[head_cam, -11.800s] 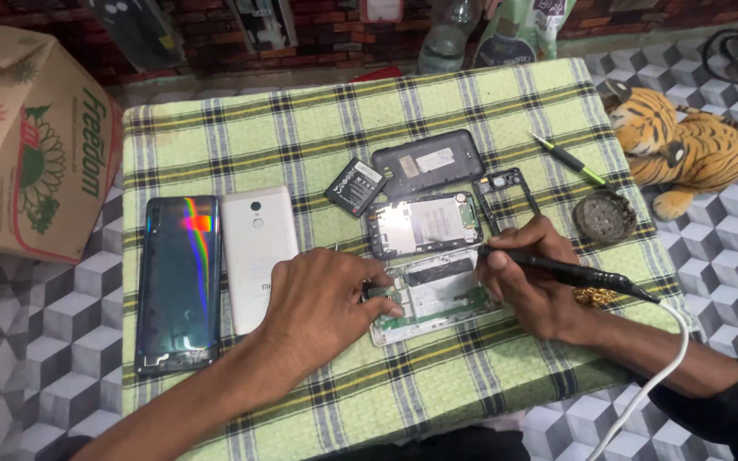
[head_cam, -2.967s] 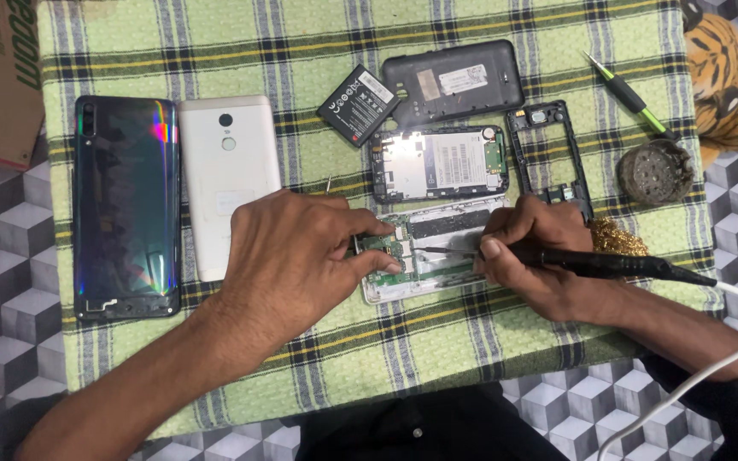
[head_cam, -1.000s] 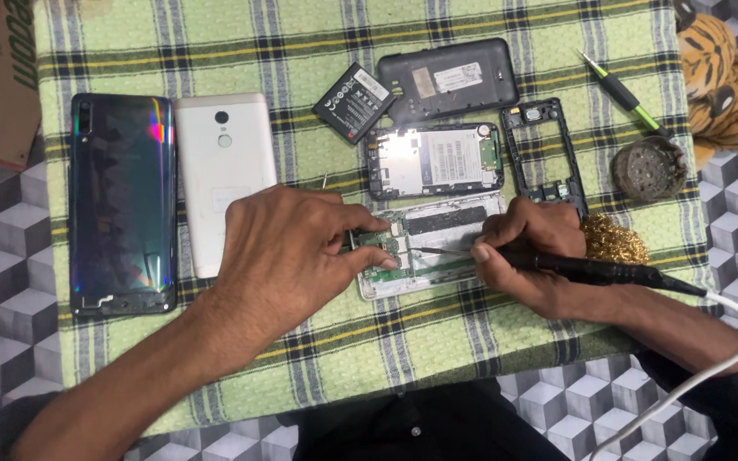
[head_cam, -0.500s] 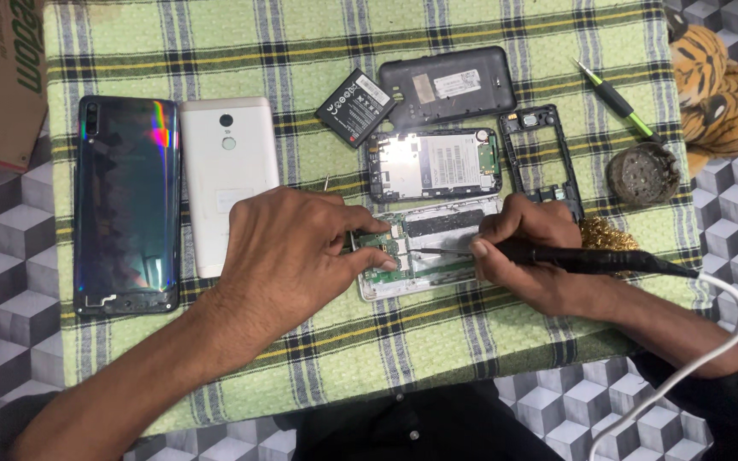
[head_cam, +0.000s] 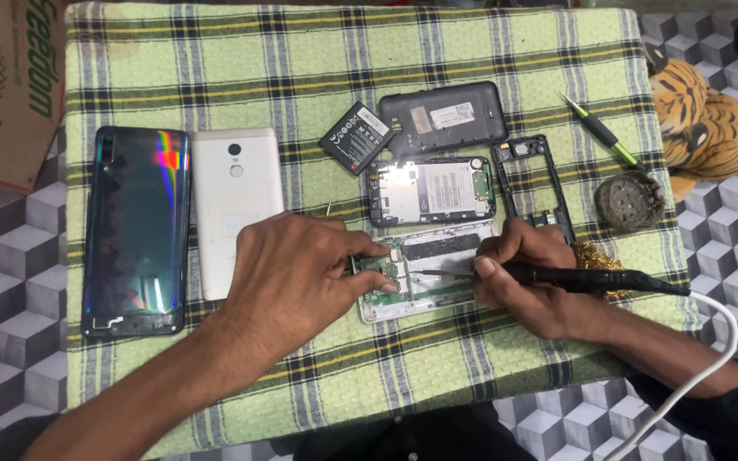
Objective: The person uses a soldering iron to work on a smartphone motherboard placed on a plaid cloth. They repeatedly apply the soldering iron to small components on the board while stabilizing it with their other hand. The clip shows continuous soldering without reassembly or testing.
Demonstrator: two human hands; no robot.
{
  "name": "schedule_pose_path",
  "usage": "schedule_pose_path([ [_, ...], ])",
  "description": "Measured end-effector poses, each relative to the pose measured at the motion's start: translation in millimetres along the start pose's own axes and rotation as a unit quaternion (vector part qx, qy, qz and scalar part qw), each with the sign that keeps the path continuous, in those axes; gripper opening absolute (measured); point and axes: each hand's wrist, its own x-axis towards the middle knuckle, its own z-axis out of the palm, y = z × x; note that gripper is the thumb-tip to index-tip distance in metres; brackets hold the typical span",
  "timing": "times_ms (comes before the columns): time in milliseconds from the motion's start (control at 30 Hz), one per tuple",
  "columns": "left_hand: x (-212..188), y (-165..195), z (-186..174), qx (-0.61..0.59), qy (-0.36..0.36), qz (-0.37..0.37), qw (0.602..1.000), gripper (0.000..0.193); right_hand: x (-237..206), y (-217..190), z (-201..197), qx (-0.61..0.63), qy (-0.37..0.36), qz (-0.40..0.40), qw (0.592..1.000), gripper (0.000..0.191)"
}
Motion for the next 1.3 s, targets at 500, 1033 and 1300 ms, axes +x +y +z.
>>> schedule_pose_path([
  [500,-13.7,-2.5,5.8,0.013,0.015,0.013,1.0,0.038,-6.0,-4.8,11.6,0.023,-0.012,-0.019,0.999,0.023],
  [1033,-10.4,-4.7,7.1,0.01,0.015,0.012,1.0,0.037,-4.4,9.7,14.1,0.093,0.002,0.017,0.996,0.022],
  [1300,-11.1,-8.4,6.8,0.01,0.011,0.014,1.0,0.036,-0.2,4.5,16.5,0.069,-0.02,0.009,0.997,0.022],
])
